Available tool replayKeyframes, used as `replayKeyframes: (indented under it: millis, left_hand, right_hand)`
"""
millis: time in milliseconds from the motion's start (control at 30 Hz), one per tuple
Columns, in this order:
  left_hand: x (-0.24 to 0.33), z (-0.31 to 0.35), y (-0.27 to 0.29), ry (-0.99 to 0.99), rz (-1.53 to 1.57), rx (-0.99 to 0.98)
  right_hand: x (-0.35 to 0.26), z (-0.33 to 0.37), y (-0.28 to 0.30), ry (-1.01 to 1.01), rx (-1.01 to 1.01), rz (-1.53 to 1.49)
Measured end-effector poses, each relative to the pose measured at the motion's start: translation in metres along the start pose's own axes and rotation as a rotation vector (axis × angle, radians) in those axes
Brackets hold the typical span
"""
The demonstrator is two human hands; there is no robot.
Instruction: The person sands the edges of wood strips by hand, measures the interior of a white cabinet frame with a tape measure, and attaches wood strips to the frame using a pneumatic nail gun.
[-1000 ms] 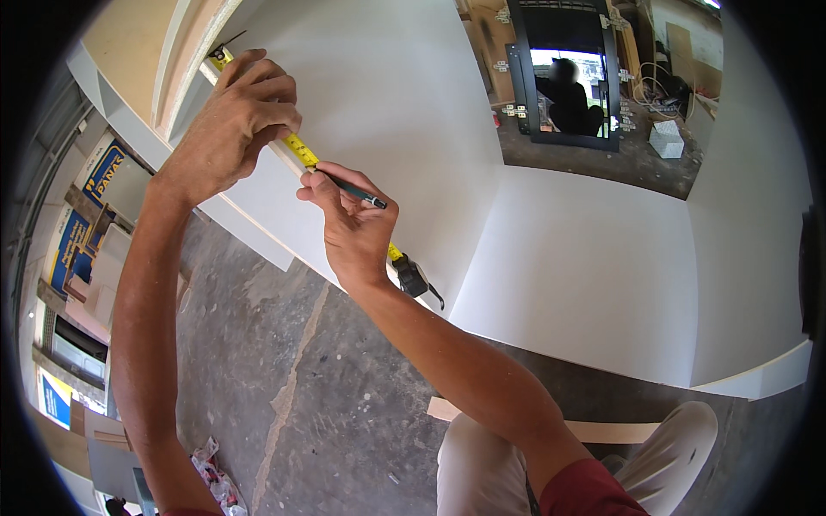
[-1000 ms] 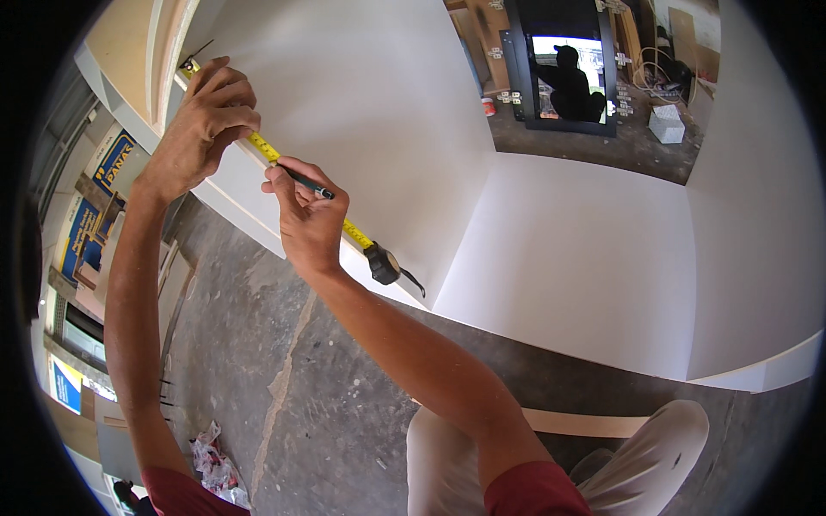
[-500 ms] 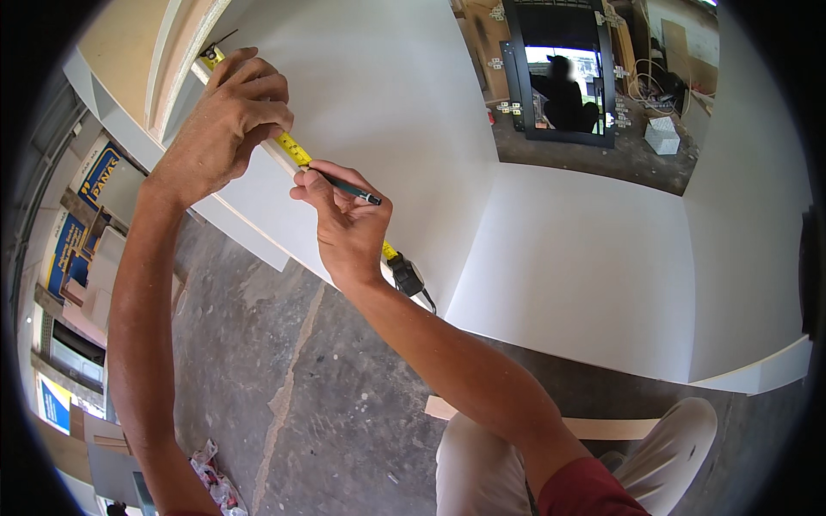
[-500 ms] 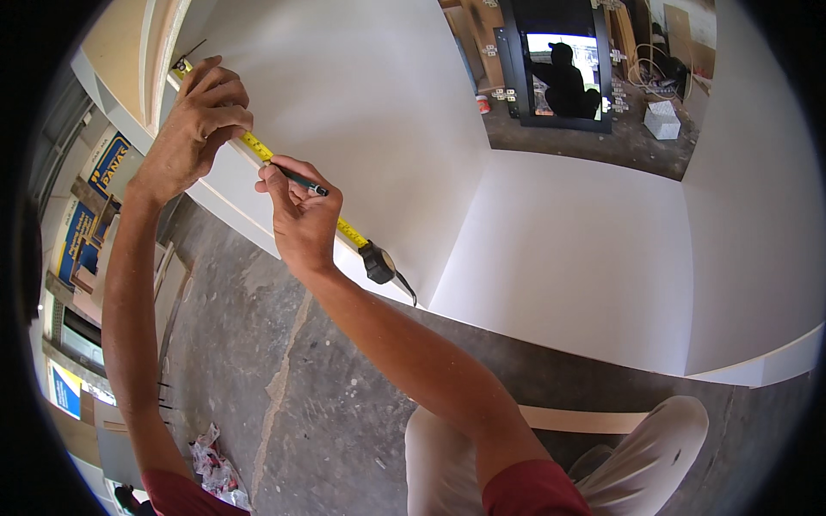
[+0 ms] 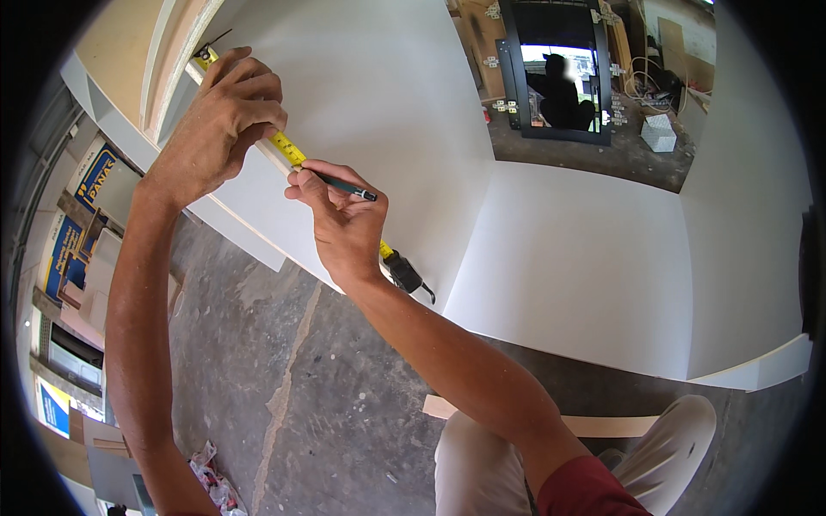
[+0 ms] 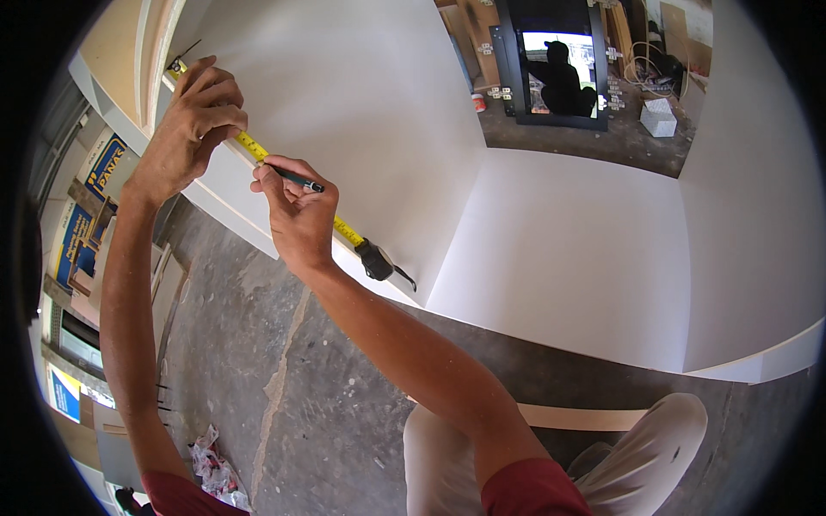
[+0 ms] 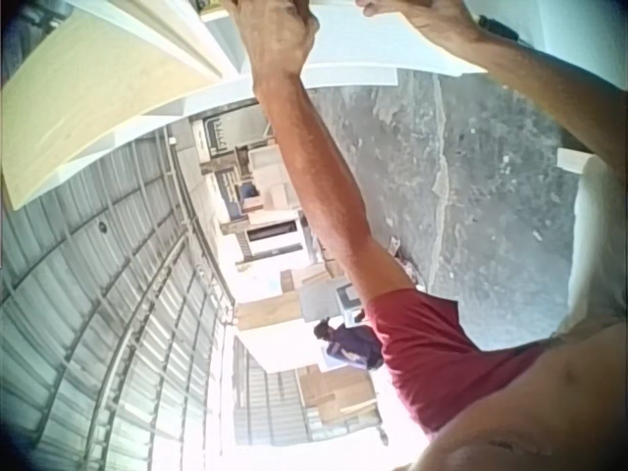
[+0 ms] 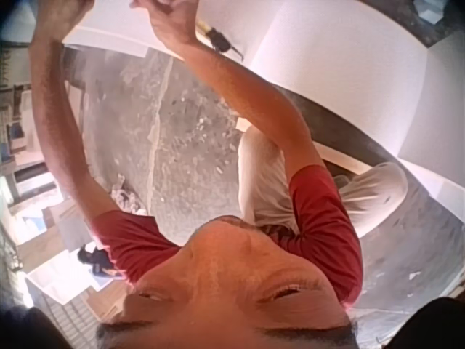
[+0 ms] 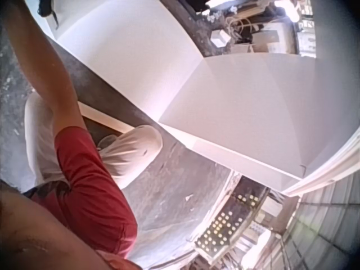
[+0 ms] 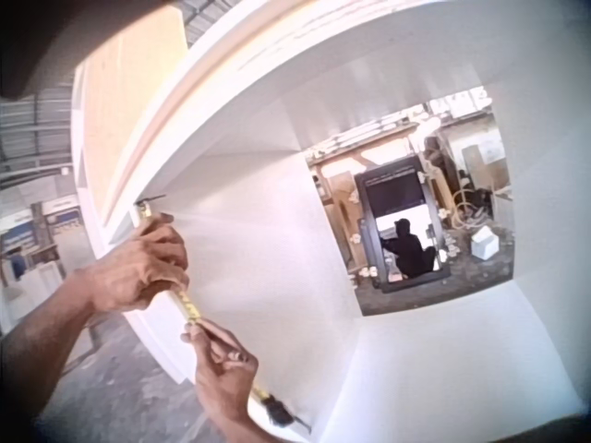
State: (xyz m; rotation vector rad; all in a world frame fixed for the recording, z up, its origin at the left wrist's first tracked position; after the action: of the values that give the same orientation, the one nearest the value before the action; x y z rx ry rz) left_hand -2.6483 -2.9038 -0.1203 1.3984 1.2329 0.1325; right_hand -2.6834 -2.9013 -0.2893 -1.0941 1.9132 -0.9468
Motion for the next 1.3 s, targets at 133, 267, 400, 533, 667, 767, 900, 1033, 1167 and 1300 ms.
replayKeyframes:
  millis: [133, 267, 400, 533, 667, 767, 900, 1033, 1167, 1300]
  left_hand:
    - [-0.002, 0.002, 0.0, 0.005, 0.008, 0.011]
    - [0.0, 0.001, 0.0, 0.002, 0.003, 0.009]
    - [0.001, 0.001, 0.001, 0.001, 0.013, -0.001]
    - [0.003, 0.0, 0.004, -0.001, 0.023, -0.008]
    - [0.007, -0.007, 0.009, 0.003, 0.042, 0.014]
    - [0.005, 0.001, 0.007, 0.019, 0.024, 0.012]
    - [0.018, 0.0, 0.009, 0.043, -0.038, 0.085]
    - [0.072, -0.018, -0.011, -0.034, -0.09, 0.062]
    - [0.142, -0.052, -0.067, -0.177, -0.042, -0.017]
    - [0.184, -0.075, -0.126, -0.229, -0.007, -0.089]
  right_hand:
    - [0.0, 0.001, 0.0, 0.004, 0.009, 0.001]
    - [0.002, 0.002, -0.001, -0.021, 0.007, -0.011]
    - [0.003, 0.0, -0.001, -0.021, -0.019, -0.006]
    - [0.002, 0.001, -0.001, -0.033, -0.005, -0.015]
    - [-0.003, -0.009, 0.002, -0.038, -0.022, -0.051]
    - [-0.013, -0.008, 0.021, -0.198, 0.054, -0.056]
    - [-0.08, -0.03, 0.077, -0.108, -0.085, 0.301]
    - [-0.101, -0.02, 0.144, -0.39, -0.411, 0.809]
    - [-0.176, 0.015, 0.217, -0.669, -0.646, 1.228]
    - [-0.272, 0.054, 0.264, -0.893, -0.627, 1.537]
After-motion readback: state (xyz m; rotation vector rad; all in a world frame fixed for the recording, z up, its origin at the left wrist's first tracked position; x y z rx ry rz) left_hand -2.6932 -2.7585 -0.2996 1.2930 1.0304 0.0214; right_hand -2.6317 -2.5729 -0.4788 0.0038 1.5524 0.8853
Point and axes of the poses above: each hand's wrist, its own z-axis away from the middle knuckle, its own y-axis out of the back of the hand, x = y × z, the point moved 10 cm from there along -z, towards the middle knuckle, and after that the axes turned 8 degrees about y, right-handed, at the moved point
